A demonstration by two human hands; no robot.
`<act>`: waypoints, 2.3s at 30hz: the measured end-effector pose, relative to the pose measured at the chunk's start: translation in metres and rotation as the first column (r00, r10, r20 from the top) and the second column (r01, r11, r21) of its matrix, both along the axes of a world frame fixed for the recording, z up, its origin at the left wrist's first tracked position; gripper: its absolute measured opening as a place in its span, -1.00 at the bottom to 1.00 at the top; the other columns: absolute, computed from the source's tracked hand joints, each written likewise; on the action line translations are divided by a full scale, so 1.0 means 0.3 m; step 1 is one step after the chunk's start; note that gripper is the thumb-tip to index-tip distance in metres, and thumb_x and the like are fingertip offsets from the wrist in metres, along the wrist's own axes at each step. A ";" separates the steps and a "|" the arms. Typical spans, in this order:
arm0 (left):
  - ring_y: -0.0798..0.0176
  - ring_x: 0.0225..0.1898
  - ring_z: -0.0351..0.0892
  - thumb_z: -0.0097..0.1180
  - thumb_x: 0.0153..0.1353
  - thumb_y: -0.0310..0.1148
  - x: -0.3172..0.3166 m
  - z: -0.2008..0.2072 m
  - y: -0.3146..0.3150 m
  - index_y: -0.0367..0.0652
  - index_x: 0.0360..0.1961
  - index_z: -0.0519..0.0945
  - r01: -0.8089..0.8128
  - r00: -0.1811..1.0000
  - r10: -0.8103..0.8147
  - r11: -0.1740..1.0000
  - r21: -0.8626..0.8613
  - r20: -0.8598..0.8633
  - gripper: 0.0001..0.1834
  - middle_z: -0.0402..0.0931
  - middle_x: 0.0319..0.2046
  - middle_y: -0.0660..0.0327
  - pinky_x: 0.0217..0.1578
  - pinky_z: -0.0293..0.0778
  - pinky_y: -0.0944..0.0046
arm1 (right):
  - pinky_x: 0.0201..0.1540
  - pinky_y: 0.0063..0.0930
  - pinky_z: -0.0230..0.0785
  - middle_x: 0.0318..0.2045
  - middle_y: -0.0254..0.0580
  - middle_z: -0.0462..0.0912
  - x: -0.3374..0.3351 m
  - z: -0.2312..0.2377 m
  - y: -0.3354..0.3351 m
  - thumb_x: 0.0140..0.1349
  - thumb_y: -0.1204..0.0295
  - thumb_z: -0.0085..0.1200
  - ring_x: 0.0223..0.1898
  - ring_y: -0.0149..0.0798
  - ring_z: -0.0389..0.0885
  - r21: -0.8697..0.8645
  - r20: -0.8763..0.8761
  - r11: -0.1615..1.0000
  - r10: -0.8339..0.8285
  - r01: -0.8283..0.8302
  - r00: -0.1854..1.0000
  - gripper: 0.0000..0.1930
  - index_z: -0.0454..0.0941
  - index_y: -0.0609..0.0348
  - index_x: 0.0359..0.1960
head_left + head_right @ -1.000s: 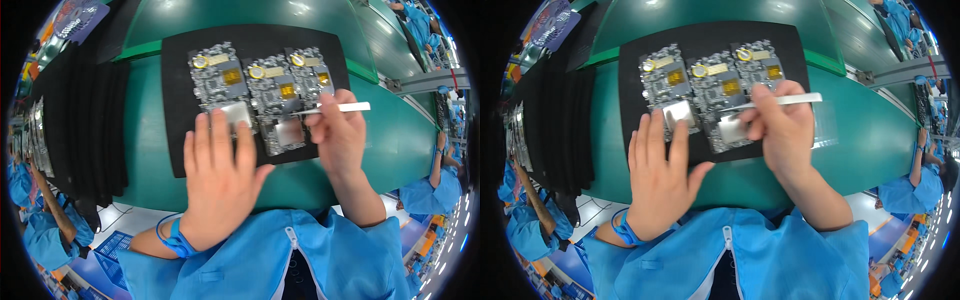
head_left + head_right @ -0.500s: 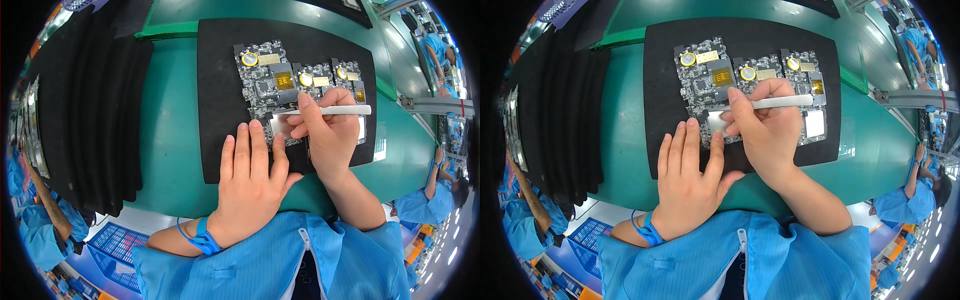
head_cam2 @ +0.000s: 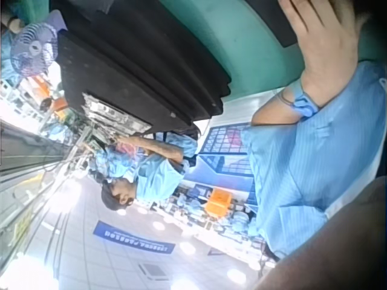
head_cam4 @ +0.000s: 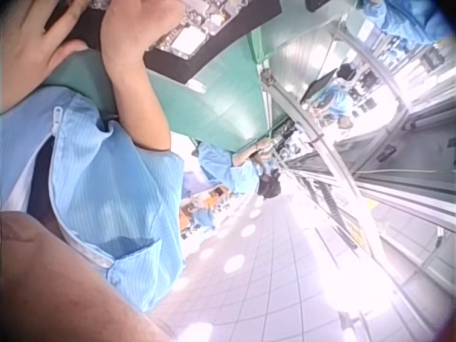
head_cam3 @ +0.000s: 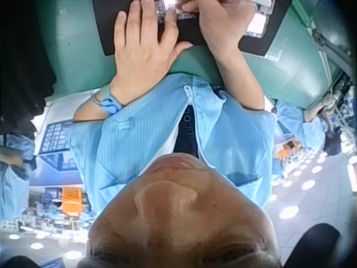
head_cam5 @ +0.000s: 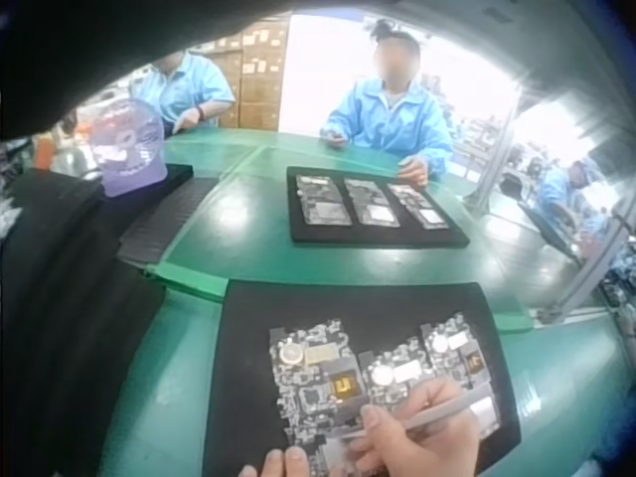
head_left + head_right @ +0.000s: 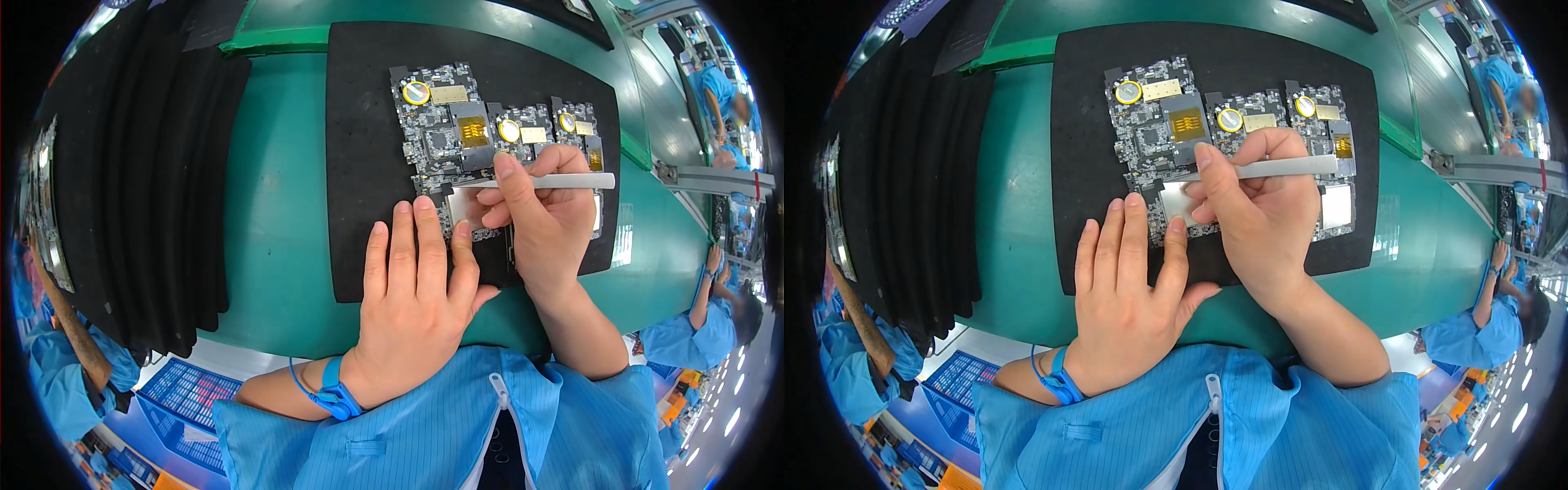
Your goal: The person uses tweezers to place small rectangular components onto circuit boards arranged on a black mat. They work on multiple boards sequentially, picking up components and positioning them precisely on the circuitry. The person then moves the completed boards to a stack on the left side of the table.
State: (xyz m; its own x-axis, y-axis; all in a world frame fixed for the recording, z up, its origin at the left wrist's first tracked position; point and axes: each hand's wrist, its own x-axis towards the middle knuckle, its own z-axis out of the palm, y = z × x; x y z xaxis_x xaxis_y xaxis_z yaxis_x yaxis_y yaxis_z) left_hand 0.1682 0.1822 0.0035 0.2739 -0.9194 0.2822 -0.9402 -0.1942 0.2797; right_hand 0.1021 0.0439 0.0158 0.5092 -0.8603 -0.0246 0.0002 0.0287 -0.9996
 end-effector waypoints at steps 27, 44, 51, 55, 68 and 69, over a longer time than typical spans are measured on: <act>-0.16 0.15 0.29 0.07 0.10 0.15 0.023 0.029 0.012 -0.30 0.05 0.49 0.078 0.988 -0.070 0.996 0.053 -0.137 -0.28 0.28 0.13 -0.13 0.19 0.00 -0.34 | -0.59 -0.75 0.33 -0.55 -0.30 0.51 -0.013 -0.055 0.023 0.18 0.57 0.20 -0.59 -0.58 0.50 -0.286 0.089 0.955 0.106 -0.076 0.990 -0.75 0.29 0.20 -0.36; -0.13 0.14 0.31 0.22 0.04 -0.03 0.025 0.039 0.010 -0.25 0.08 0.47 0.062 0.985 -0.058 0.998 0.021 -0.162 -0.35 0.28 0.14 -0.12 0.16 0.10 -0.30 | -0.75 -0.70 0.16 -0.65 -0.35 0.43 -0.068 0.061 0.036 0.17 0.63 0.13 -0.72 -0.59 0.36 -0.098 0.053 0.992 -0.074 0.079 0.996 -0.77 0.29 0.16 -0.31; -0.12 -0.08 0.47 0.27 0.08 -0.28 0.104 0.096 0.198 -0.41 0.10 0.38 -0.347 0.811 0.324 0.937 0.045 -0.487 -0.39 0.38 -0.01 -0.21 -0.13 0.46 0.08 | -0.70 -0.69 0.05 -0.46 -0.12 0.54 -0.515 0.101 -0.354 0.21 0.50 -0.15 -0.72 -0.53 0.24 -0.135 -0.090 0.935 -0.342 0.328 0.936 -0.78 0.43 0.35 -0.16; -0.12 -0.11 0.45 0.26 0.08 -0.30 0.120 0.119 0.195 -0.42 0.13 0.35 -0.322 0.485 0.329 0.928 0.184 -0.810 -0.36 0.38 -0.03 -0.17 -0.17 0.45 0.10 | -0.74 -0.72 -0.05 -0.29 -0.17 0.59 -0.622 0.083 -0.420 0.28 0.32 -0.02 -0.76 -0.64 0.17 -0.011 -0.467 0.963 -0.245 0.271 0.850 -0.64 0.48 0.36 -0.02; -0.18 0.15 0.21 0.24 0.10 -0.16 0.061 0.022 0.003 -0.17 0.12 0.45 0.007 0.994 -0.020 0.992 -0.123 -0.104 -0.42 0.23 0.16 -0.15 0.12 0.23 -0.04 | -0.66 -0.67 0.05 -0.44 -0.36 0.55 -0.514 0.048 -0.394 0.14 0.30 0.20 -0.67 -0.62 0.25 -0.076 -0.601 0.995 -0.096 0.062 0.794 -0.60 0.51 0.34 -0.07; -0.17 0.14 0.23 0.25 0.10 -0.17 0.063 0.037 0.032 -0.20 0.13 0.44 -0.054 0.988 0.034 0.989 -0.135 -0.148 -0.41 0.24 0.15 -0.15 0.12 0.24 -0.02 | -0.67 -0.67 0.04 -0.44 -0.35 0.55 -0.522 0.049 -0.399 0.13 0.30 0.20 -0.68 -0.62 0.24 -0.044 -0.578 0.998 -0.066 0.049 0.813 -0.60 0.51 0.34 -0.07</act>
